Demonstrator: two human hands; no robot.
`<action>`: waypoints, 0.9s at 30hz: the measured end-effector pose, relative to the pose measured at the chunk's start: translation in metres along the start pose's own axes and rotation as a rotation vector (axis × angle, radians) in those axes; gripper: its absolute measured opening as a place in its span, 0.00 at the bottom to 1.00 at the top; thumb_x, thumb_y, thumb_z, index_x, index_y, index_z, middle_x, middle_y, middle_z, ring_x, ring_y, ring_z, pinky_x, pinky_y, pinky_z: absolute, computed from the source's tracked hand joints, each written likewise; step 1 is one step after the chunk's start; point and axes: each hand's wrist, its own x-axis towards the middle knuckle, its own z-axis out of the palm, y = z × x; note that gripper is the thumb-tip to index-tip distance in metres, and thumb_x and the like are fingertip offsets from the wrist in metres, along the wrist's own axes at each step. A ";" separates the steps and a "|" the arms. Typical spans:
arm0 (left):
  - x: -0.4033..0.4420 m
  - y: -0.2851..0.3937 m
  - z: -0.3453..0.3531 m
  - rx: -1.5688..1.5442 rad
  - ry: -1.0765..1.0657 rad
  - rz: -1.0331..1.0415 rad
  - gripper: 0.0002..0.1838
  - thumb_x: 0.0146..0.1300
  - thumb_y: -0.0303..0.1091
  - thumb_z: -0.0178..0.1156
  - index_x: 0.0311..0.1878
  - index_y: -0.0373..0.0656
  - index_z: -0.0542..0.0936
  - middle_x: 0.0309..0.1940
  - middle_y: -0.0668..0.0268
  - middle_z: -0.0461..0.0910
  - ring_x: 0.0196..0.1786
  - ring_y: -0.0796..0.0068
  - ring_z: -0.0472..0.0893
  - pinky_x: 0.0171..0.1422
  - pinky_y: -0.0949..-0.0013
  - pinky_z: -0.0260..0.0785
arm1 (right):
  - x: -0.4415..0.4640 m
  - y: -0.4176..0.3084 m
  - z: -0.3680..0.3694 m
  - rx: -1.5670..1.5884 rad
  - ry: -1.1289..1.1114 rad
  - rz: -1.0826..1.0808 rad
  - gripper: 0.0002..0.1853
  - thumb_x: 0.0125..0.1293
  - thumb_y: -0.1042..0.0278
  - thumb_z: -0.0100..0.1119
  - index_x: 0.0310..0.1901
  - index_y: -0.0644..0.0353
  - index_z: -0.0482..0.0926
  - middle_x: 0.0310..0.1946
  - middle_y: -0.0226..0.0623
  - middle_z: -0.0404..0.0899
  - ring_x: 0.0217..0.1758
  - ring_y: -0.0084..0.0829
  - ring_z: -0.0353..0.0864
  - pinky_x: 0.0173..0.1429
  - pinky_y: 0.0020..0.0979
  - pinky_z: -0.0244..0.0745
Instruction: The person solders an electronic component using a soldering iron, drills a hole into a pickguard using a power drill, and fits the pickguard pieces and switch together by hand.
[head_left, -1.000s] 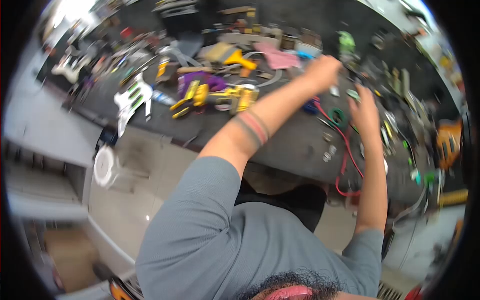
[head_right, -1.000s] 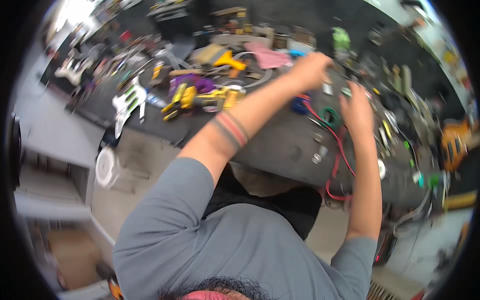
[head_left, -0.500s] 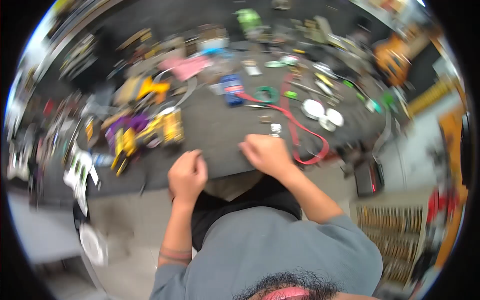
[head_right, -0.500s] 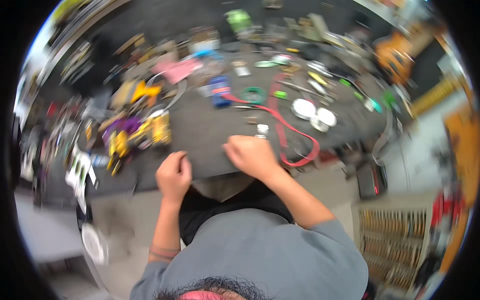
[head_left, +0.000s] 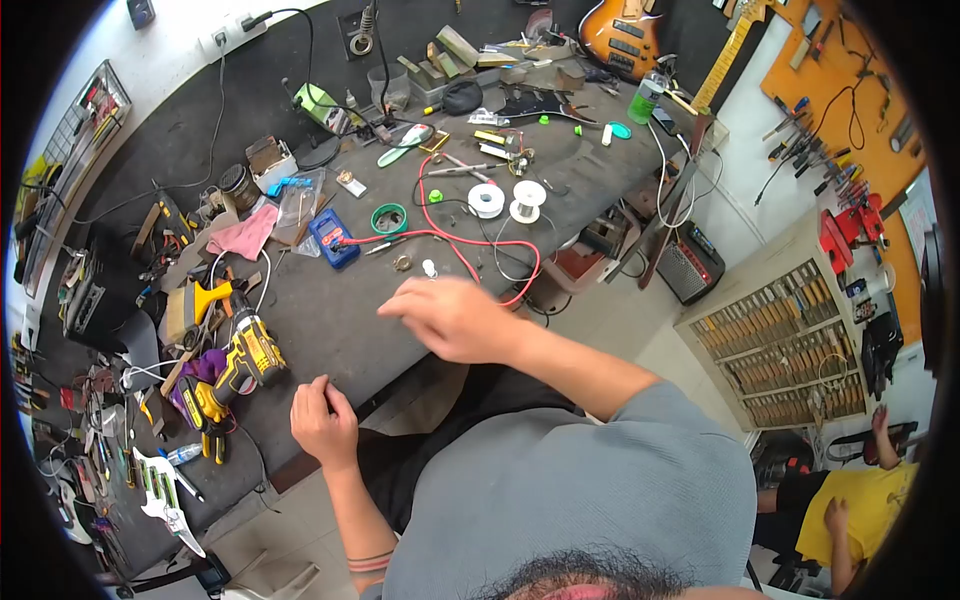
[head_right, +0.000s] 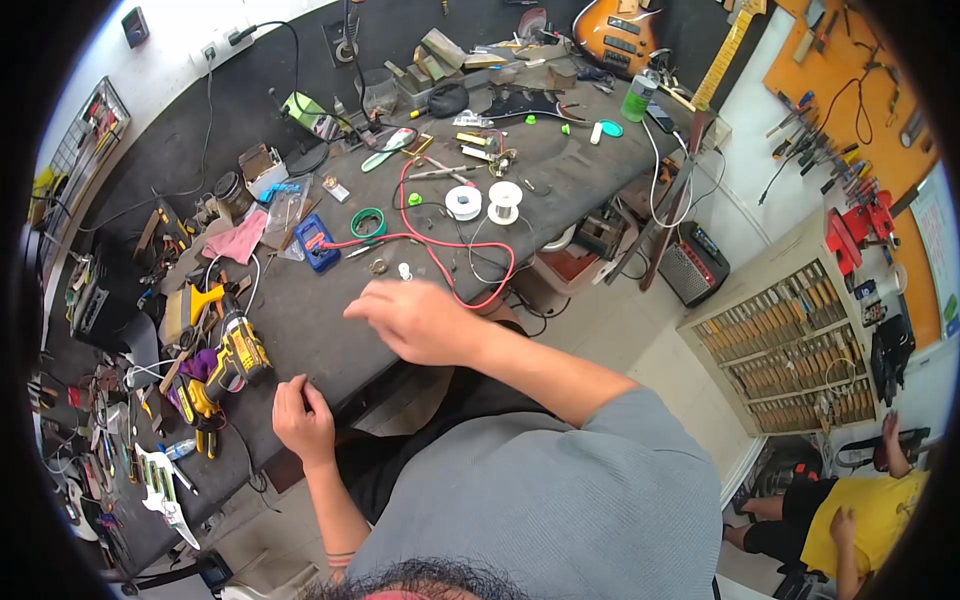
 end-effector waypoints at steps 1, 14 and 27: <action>0.000 0.000 0.001 0.002 0.003 0.005 0.07 0.64 0.19 0.66 0.44 0.39 0.84 0.32 0.58 0.78 0.34 0.53 0.81 0.40 0.54 0.73 | 0.006 0.007 -0.026 -0.127 0.081 -0.069 0.15 0.65 0.79 0.64 0.53 0.56 0.85 0.42 0.37 0.87 0.50 0.44 0.89 0.53 0.44 0.84; -0.002 -0.001 0.009 0.125 -0.002 -0.007 0.10 0.62 0.18 0.65 0.45 0.39 0.83 0.31 0.59 0.77 0.33 0.54 0.79 0.39 0.54 0.71 | 0.025 0.402 -0.219 -1.124 0.000 0.691 0.14 0.74 0.70 0.59 0.59 0.53 0.83 0.61 0.45 0.81 0.70 0.49 0.81 0.68 0.58 0.79; 0.003 0.001 0.012 0.161 -0.077 -0.051 0.11 0.59 0.17 0.62 0.45 0.38 0.84 0.30 0.58 0.77 0.31 0.52 0.78 0.38 0.53 0.70 | 0.031 0.466 -0.253 -1.347 -0.120 0.211 0.23 0.78 0.70 0.51 0.71 0.58 0.79 0.67 0.39 0.87 0.69 0.38 0.86 0.78 0.49 0.74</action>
